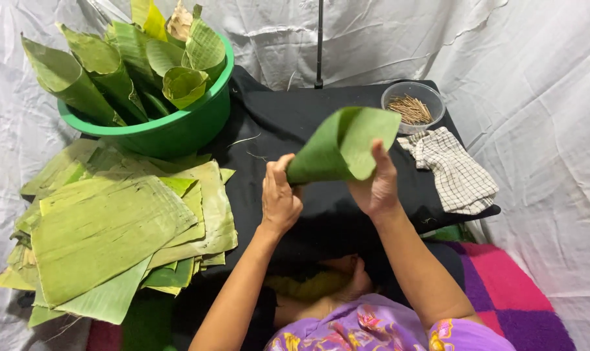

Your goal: Cleaning banana leaves with a cloth and folding them into cone shapes secured with sticks.

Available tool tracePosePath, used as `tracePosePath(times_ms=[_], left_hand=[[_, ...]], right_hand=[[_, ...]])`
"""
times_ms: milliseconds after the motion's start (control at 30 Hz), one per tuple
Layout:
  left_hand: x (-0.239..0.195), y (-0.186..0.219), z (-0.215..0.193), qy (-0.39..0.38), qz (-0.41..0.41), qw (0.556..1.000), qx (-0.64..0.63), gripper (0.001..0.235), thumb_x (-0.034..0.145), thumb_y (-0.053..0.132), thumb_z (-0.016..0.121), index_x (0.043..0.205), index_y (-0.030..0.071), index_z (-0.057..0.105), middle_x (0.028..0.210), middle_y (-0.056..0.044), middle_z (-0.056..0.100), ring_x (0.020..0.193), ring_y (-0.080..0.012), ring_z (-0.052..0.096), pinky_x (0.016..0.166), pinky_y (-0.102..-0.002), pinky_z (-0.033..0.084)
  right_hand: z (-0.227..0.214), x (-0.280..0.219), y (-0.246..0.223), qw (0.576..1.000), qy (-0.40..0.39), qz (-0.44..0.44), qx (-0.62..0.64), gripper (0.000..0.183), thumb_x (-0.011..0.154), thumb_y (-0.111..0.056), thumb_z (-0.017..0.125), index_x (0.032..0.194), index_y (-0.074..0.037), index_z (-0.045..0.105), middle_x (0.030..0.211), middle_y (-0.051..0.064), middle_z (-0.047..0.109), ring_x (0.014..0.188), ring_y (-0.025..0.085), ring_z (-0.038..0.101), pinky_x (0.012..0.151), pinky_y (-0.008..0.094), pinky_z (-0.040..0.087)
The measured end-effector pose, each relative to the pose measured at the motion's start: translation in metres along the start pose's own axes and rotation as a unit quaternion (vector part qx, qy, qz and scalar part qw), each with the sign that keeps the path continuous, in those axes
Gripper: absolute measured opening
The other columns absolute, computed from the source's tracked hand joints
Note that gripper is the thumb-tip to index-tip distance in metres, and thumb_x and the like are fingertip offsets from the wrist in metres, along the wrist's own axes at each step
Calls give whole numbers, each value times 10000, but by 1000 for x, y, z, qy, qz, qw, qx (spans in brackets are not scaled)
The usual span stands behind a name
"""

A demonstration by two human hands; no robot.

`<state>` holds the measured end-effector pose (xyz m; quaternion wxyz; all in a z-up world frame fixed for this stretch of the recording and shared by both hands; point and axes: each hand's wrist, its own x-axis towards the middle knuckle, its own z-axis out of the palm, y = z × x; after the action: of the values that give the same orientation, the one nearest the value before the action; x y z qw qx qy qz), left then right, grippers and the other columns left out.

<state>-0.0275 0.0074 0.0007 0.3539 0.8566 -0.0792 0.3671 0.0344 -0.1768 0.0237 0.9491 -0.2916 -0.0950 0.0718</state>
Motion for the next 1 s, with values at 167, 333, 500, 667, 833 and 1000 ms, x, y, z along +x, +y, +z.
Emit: tracePosePath(times_ms=[167,333,500,667,833,1000], left_hand=[[7,5,-25,-158,-134,967,-146,784,721,98,846,1413,168,483,1122,-172,638,1097,-462,638,900,-522,514],[15,-3,-46,-197,-238,928,-207,740,595,153,947,1270,252,660,1019,-79,764,1026,-315,730,847,-420,545],[24,-9,-80,-45,-139,985,-92,673,670,-6,826,1279,186,614,1165,-144,690,1103,-419,669,934,-499,524],[29,-23,-104,-48,-121,990,-58,910,637,-11,865,1433,232,496,1189,-92,614,1119,-402,646,964,-534,513],[53,-19,-141,-53,-139,985,-83,979,662,128,924,1503,259,440,1338,-149,604,1214,-474,607,1017,-585,483],[104,-13,-203,-26,-22,996,-84,944,747,56,869,1512,53,317,1382,-175,617,1205,-291,654,1025,-376,521]], right_hand=[[7,23,-8,986,146,76,-35,329,891,-119,728,1219,-113,694,1123,157,755,990,302,754,964,528,568],[20,35,-4,983,108,116,-86,301,858,-67,759,1152,-123,719,1068,207,757,954,336,770,917,552,597],[85,12,-5,987,-19,136,-80,530,924,-89,603,1450,-143,558,1259,141,712,1071,249,727,941,436,593],[77,27,29,979,-66,135,-140,413,945,-24,564,1340,-123,630,1161,138,719,1034,283,726,919,477,595],[133,40,39,971,-103,118,-179,319,947,-20,577,1240,-106,671,1009,131,729,896,237,734,803,408,632],[217,74,27,934,-238,121,-237,517,921,-179,640,1411,-70,518,1197,147,662,924,239,693,680,358,622]])
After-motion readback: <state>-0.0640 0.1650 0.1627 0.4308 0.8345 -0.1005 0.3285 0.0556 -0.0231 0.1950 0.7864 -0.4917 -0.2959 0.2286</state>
